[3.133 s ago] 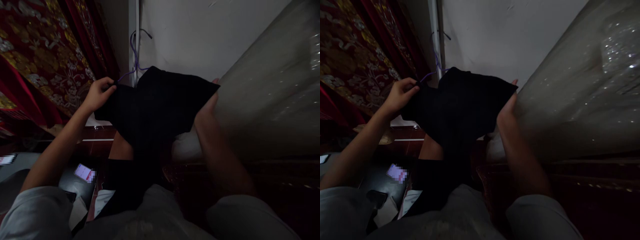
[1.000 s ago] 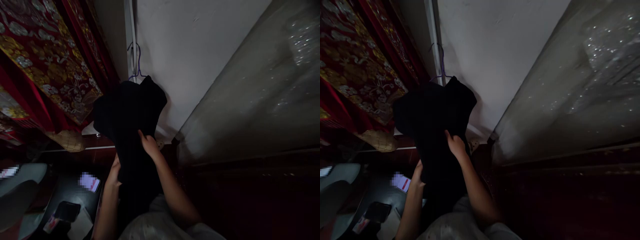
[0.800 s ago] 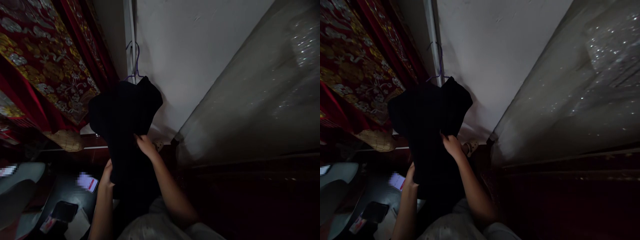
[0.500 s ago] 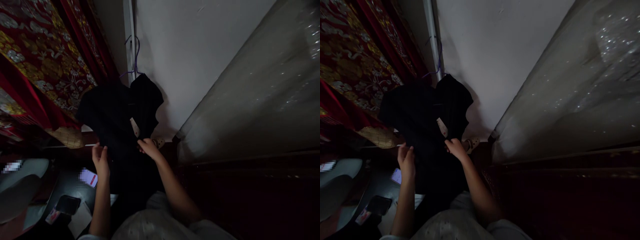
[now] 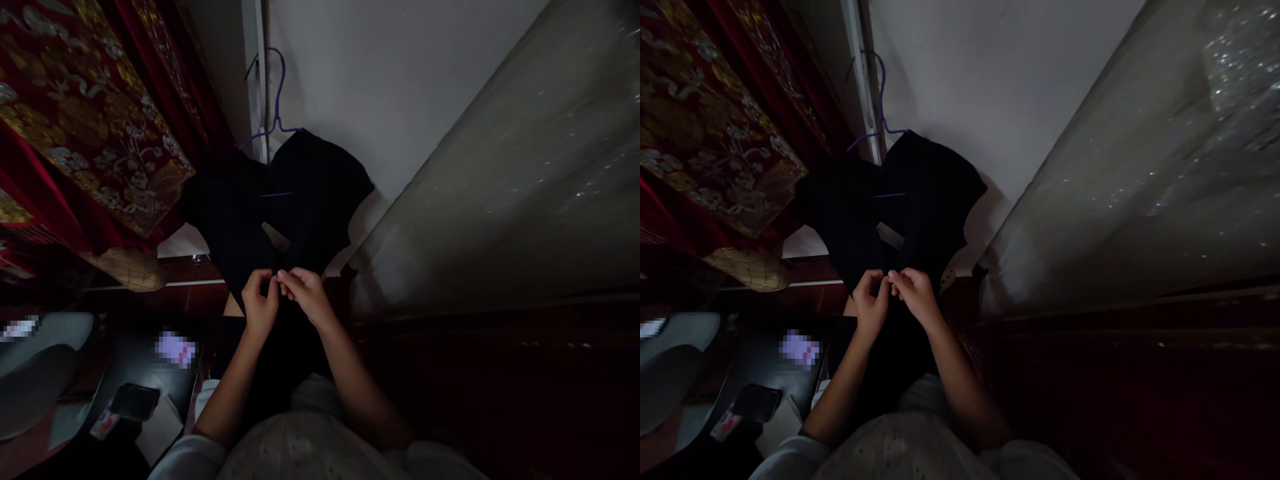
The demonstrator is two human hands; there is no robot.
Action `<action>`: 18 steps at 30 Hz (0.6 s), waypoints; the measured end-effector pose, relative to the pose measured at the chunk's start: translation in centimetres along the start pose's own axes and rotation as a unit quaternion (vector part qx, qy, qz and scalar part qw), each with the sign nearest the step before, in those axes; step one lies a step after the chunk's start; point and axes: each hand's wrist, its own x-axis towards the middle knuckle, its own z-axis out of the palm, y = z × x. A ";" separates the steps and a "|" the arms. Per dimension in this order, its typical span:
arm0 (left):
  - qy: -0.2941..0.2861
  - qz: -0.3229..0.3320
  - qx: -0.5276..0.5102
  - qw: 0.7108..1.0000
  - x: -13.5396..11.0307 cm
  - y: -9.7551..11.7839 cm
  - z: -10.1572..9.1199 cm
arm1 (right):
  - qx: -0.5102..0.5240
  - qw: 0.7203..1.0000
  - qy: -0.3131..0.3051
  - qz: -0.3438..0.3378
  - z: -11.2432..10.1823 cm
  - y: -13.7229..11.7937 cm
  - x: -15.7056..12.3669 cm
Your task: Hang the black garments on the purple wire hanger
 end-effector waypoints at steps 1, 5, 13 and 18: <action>0.008 -0.004 -0.005 1.000 -0.1 0.0 0.1 | 0.019 1.000 0.001 0.010 0.2 -0.2 -0.1; 0.008 -0.014 -0.034 0.999 -0.1 0.0 0.0 | 0.140 0.986 0.022 0.082 1.3 -0.9 0.1; -0.047 0.003 0.019 0.999 -0.8 -3.1 0.1 | 0.270 0.954 0.121 0.044 2.1 -8.0 6.1; -0.201 0.064 0.062 0.976 2.3 -2.0 0.2 | 0.193 0.973 0.088 -0.093 2.6 -15.3 11.7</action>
